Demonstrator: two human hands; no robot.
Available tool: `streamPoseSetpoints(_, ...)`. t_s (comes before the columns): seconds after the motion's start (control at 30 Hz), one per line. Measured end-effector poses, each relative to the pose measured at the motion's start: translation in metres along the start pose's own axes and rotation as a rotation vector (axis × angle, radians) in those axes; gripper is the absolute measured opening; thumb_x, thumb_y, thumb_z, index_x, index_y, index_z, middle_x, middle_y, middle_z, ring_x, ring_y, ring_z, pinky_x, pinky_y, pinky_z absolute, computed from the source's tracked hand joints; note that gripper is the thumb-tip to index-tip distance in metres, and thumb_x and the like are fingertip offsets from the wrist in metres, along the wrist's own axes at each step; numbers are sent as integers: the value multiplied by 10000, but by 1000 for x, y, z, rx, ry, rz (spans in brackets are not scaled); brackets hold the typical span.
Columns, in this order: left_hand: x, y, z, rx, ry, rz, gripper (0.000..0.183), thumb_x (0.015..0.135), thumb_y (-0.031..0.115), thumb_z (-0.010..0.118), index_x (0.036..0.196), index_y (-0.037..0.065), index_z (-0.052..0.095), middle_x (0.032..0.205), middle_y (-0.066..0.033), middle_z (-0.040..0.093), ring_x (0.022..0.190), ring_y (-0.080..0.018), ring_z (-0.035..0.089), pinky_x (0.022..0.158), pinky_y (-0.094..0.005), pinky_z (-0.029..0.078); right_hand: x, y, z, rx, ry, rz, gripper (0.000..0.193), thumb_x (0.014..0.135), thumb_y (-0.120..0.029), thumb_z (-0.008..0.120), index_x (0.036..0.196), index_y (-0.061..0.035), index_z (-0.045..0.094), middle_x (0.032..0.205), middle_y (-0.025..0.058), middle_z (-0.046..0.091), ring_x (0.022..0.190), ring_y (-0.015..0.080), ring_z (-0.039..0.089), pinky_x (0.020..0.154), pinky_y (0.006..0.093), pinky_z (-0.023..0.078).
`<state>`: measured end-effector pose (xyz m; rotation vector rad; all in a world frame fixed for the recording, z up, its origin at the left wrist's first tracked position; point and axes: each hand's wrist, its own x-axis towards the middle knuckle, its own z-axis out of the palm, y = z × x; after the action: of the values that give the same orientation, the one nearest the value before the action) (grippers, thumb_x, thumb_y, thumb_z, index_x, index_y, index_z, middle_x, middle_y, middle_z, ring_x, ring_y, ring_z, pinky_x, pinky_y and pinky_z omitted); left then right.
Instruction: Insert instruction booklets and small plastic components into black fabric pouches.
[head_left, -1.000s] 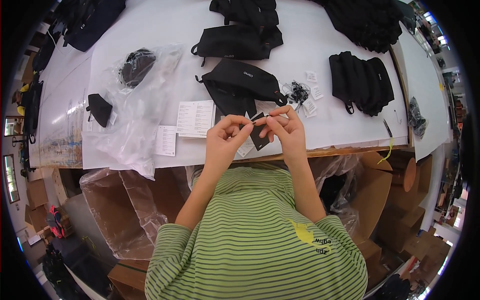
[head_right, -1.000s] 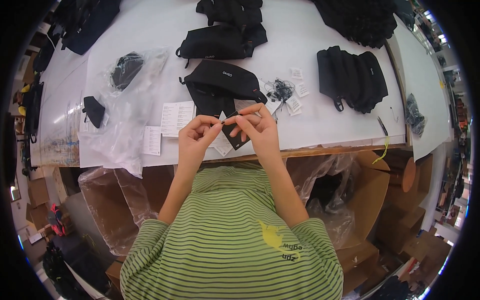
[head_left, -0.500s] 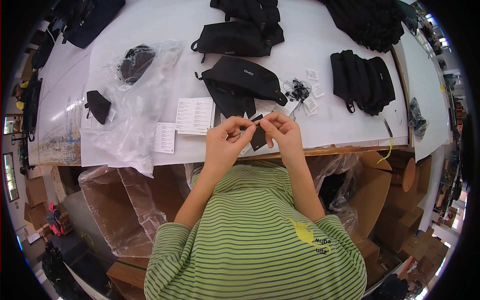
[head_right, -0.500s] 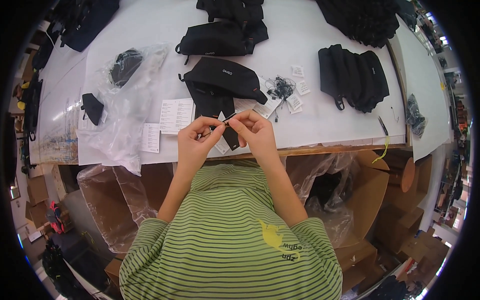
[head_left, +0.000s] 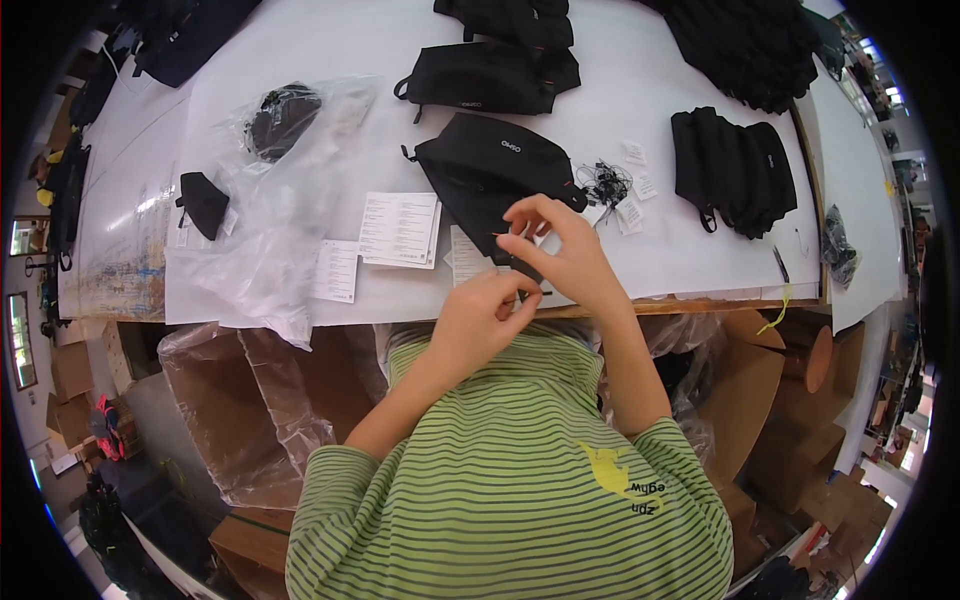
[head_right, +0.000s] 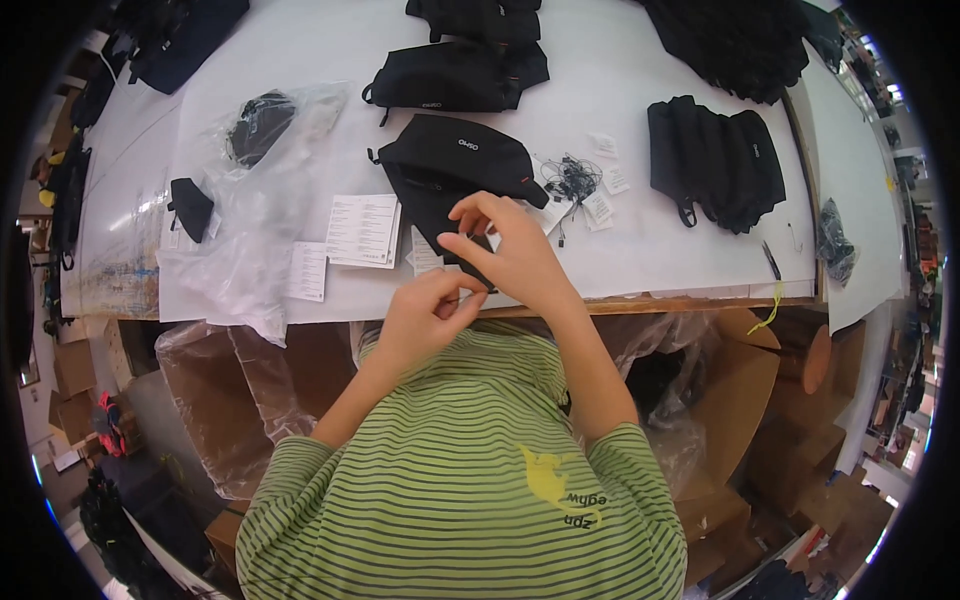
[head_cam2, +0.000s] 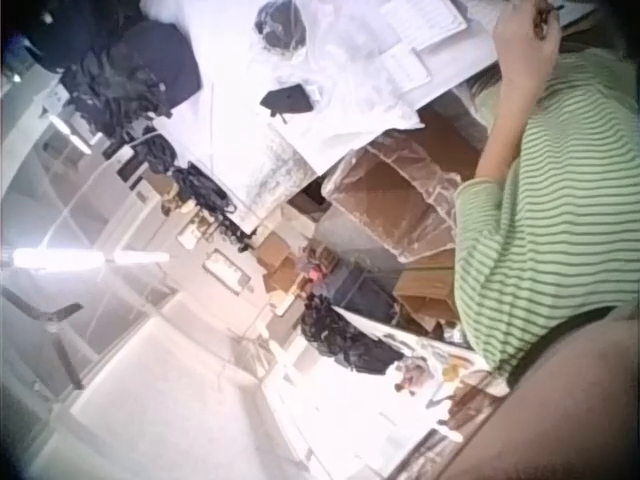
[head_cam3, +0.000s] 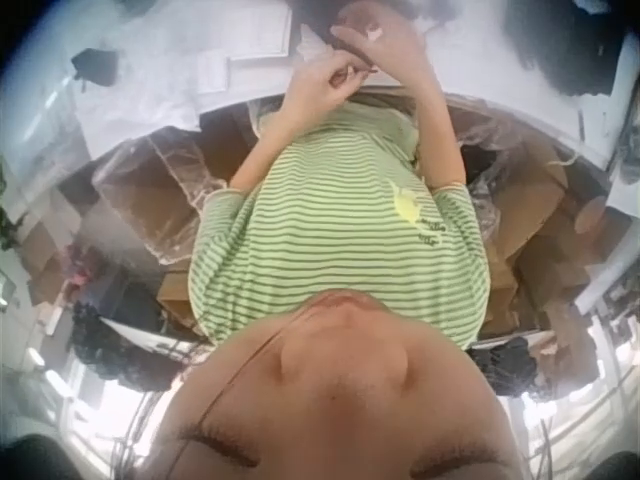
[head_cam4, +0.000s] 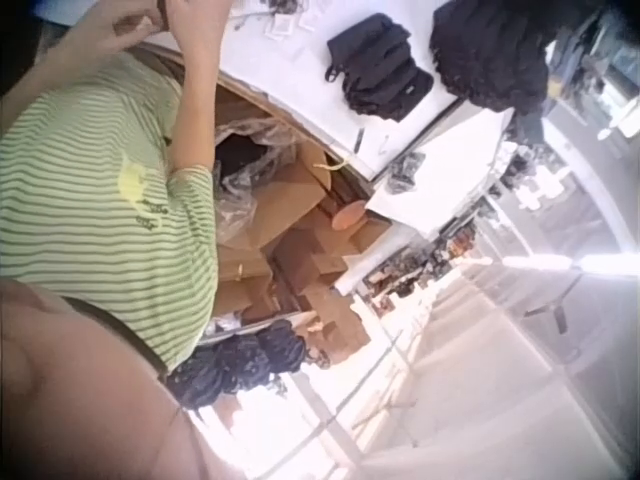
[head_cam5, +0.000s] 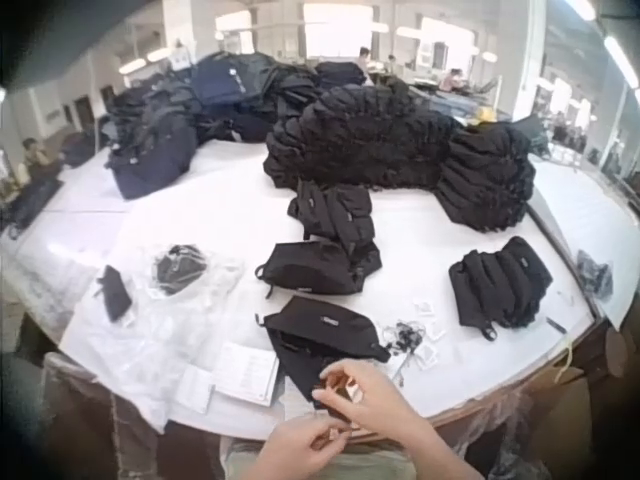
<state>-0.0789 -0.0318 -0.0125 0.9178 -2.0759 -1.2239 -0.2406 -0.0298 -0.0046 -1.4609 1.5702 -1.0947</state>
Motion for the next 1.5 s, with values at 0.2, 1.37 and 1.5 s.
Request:
streamPoseSetpoints(0.2,-2,-1,7,117,6,213,99,731,58,701,814,66,646,601,-19,495,559,-159,452,508,-310,381,30,26,28,-650,3,-227,404,647,-274,764,945,-85,566,953,41,570,953,250,532,827,372,406)
streamPoseSetpoints(1.37,30,-1,-58,516,107,686,287,626,55,703,906,53,642,866,-33,620,762,-211,574,666,-324,439,-20,-60,-37,-164,86,-163,145,792,-90,690,890,15,671,794,104,683,653,185,638,611,251,490)
streamPoseSetpoints(1.5,28,5,-57,465,21,540,299,612,36,709,896,36,616,829,-50,580,720,-231,549,629,-329,427,-24,-58,-32,-198,102,-172,145,811,-138,672,895,-20,674,811,115,675,658,250,642,579,295,496)
